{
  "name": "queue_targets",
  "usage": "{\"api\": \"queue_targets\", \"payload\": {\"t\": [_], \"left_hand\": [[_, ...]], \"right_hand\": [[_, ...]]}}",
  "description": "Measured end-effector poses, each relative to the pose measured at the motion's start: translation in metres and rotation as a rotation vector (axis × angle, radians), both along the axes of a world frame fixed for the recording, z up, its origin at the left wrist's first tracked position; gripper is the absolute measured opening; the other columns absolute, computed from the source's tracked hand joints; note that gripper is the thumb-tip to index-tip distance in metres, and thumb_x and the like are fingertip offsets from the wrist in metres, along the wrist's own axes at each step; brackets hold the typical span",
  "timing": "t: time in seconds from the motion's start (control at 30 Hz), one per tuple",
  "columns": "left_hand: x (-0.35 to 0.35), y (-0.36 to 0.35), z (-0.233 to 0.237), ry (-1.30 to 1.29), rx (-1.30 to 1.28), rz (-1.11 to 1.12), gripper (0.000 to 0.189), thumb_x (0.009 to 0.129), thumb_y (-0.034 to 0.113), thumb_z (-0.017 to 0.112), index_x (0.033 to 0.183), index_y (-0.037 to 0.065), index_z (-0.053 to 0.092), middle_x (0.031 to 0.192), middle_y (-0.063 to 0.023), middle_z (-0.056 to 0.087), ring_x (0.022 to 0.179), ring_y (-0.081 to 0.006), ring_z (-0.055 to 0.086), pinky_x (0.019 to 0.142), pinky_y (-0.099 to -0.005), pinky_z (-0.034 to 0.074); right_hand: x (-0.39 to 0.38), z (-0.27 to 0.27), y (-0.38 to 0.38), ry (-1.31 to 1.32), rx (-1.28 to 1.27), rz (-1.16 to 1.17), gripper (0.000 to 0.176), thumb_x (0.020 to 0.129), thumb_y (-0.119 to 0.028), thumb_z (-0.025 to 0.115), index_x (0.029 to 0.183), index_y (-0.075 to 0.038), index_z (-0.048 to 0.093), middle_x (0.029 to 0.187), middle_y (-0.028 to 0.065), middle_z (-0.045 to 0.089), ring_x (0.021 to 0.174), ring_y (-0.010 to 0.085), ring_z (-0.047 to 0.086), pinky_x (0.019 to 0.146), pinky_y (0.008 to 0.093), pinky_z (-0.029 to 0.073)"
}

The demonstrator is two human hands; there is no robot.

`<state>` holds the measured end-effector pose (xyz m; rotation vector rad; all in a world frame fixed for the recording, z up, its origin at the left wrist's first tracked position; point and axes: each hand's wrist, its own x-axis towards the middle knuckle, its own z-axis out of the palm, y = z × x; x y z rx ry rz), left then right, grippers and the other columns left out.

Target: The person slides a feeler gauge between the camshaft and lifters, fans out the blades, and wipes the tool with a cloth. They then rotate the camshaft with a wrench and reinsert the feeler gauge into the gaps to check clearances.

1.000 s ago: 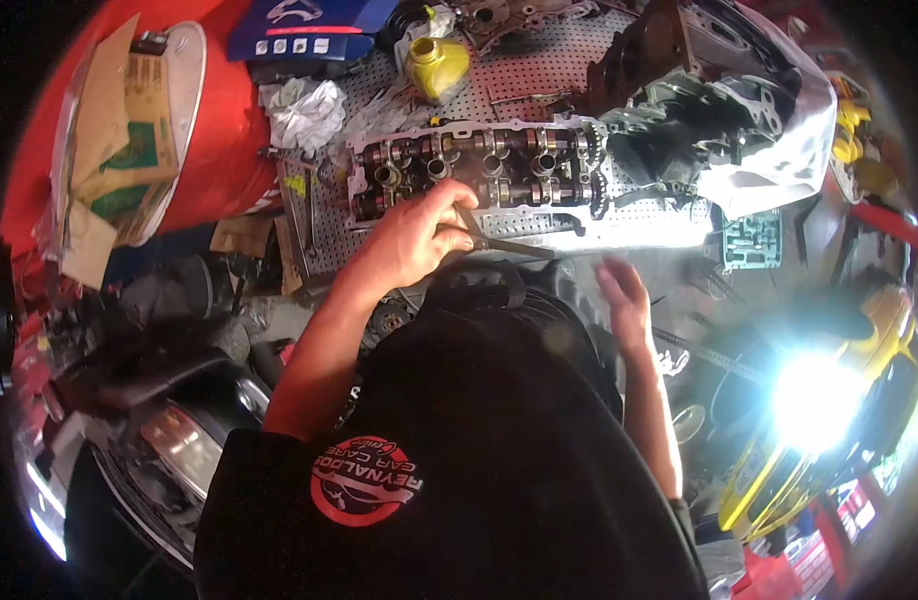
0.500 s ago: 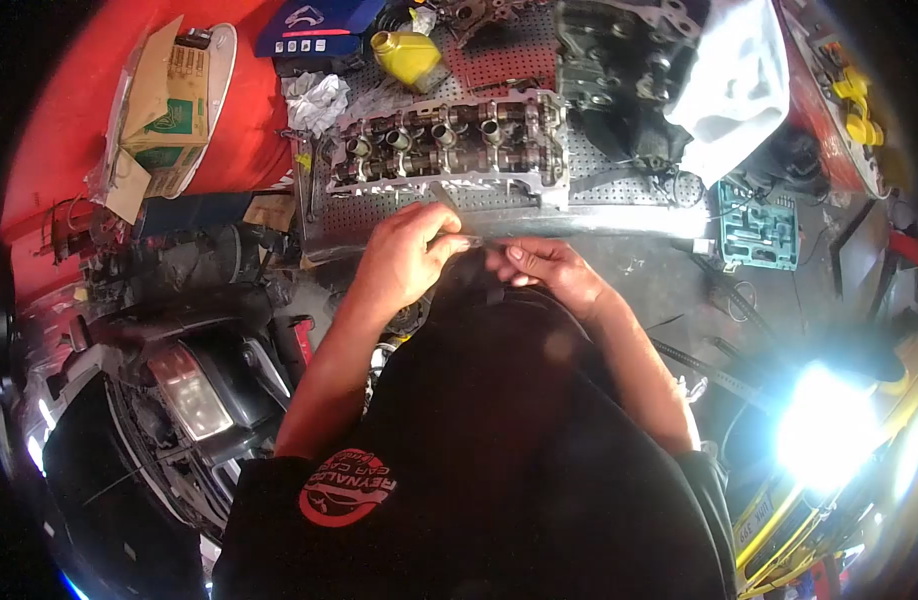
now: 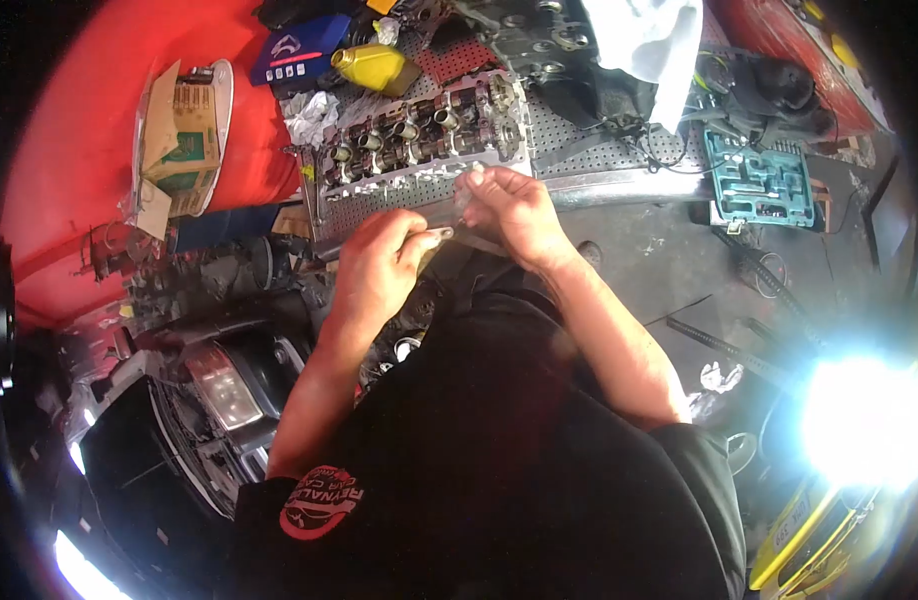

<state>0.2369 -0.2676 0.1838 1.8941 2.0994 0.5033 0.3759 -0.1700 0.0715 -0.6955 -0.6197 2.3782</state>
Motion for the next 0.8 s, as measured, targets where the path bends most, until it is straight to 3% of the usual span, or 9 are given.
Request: {"api": "queue_targets", "payload": {"t": [0.1,0.23,0.33,0.4,0.5,0.57,0.67,0.77,0.8], "left_hand": [[0.007,-0.005,-0.007,0.023,-0.004,0.053,0.018,0.081,0.011,0.073,0.094,0.003,0.063,0.085,-0.0142,0.067,0.081,-0.0342,0.064,0.072,-0.043,0.047],[0.009,-0.002,-0.011,0.174,-0.245,-0.085,0.018,0.089,0.024,0.064,0.098,0.009,0.062,0.081,-0.0105,0.067,0.081,-0.0321,0.064,0.079,-0.0455,0.037],[0.012,0.016,-0.021,0.097,-0.377,-0.179,0.019,0.091,0.028,0.063,0.097,0.01,0.063,0.075,-0.0121,0.066,0.077,-0.0337,0.064,0.078,-0.0463,0.038],[0.013,0.032,-0.031,0.018,-0.433,-0.192,0.023,0.092,0.032,0.061,0.088,0.009,0.061,0.067,-0.0126,0.064,0.072,-0.0348,0.064,0.074,-0.0466,0.039],[0.021,0.049,-0.054,-0.153,-0.363,-0.318,0.028,0.092,0.034,0.061,0.081,0.008,0.059,0.065,-0.012,0.063,0.072,-0.0344,0.064,0.073,-0.0467,0.04],[0.034,0.061,-0.059,-0.086,-0.342,-0.467,0.028,0.092,0.035,0.061,0.083,0.009,0.06,0.066,-0.0116,0.064,0.071,-0.0347,0.064,0.075,-0.0469,0.04],[0.06,0.072,-0.06,-0.047,-0.348,-0.584,0.031,0.091,0.039,0.061,0.086,0.009,0.06,0.074,-0.0099,0.067,0.077,-0.0329,0.065,0.079,-0.0478,0.04],[0.09,0.078,-0.058,0.015,-0.278,-0.632,0.032,0.089,0.04,0.063,0.087,0.008,0.059,0.081,-0.0081,0.068,0.085,-0.029,0.065,0.081,-0.047,0.04],[0.101,0.081,-0.058,0.035,-0.265,-0.662,0.031,0.088,0.039,0.064,0.087,0.009,0.06,0.08,-0.0077,0.068,0.084,-0.0283,0.065,0.08,-0.046,0.041]], "right_hand": [[0.006,-0.005,-0.002,0.036,0.001,0.031,0.024,0.098,-0.02,0.058,0.107,0.002,0.065,0.092,0.0056,0.068,0.071,0.0098,0.061,0.07,0.0248,0.052],[0.015,-0.011,-0.009,-0.042,0.037,0.04,0.023,0.099,-0.018,0.057,0.108,0.002,0.065,0.092,0.0066,0.068,0.07,0.0101,0.061,0.071,0.0243,0.052],[0.023,-0.013,-0.012,-0.103,0.04,-0.011,0.024,0.097,-0.019,0.061,0.109,0.002,0.066,0.089,0.0055,0.068,0.074,0.0109,0.06,0.072,0.0261,0.052],[0.034,-0.015,-0.013,-0.159,-0.006,-0.08,0.024,0.097,-0.018,0.061,0.11,0.003,0.065,0.089,0.0057,0.067,0.074,0.0113,0.06,0.073,0.0267,0.052],[0.061,-0.014,-0.022,-0.316,0.103,-0.262,0.04,0.087,-0.016,0.074,0.121,0.0,0.059,0.084,0.0028,0.064,0.079,0.0111,0.061,0.076,0.0259,0.051],[0.08,-0.007,-0.03,-0.397,0.202,-0.31,0.054,0.08,-0.016,0.082,0.125,-0.003,0.056,0.082,-0.0001,0.061,0.083,0.0098,0.06,0.075,0.0255,0.05],[0.109,-0.005,-0.032,-0.523,0.267,-0.326,0.045,0.081,-0.015,0.081,0.118,-0.002,0.06,0.081,-0.0005,0.062,0.08,0.0094,0.06,0.072,0.0274,0.049],[0.134,-0.003,-0.026,-0.559,0.244,-0.282,0.022,0.089,-0.006,0.07,0.108,0.002,0.062,0.079,0.0001,0.061,0.073,0.0089,0.061,0.071,0.0239,0.049],[0.145,-0.004,-0.024,-0.54,0.203,-0.302,0.018,0.091,-0.01,0.069,0.104,0.001,0.063,0.078,0.0007,0.061,0.071,0.0089,0.06,0.069,0.0237,0.048]]}}
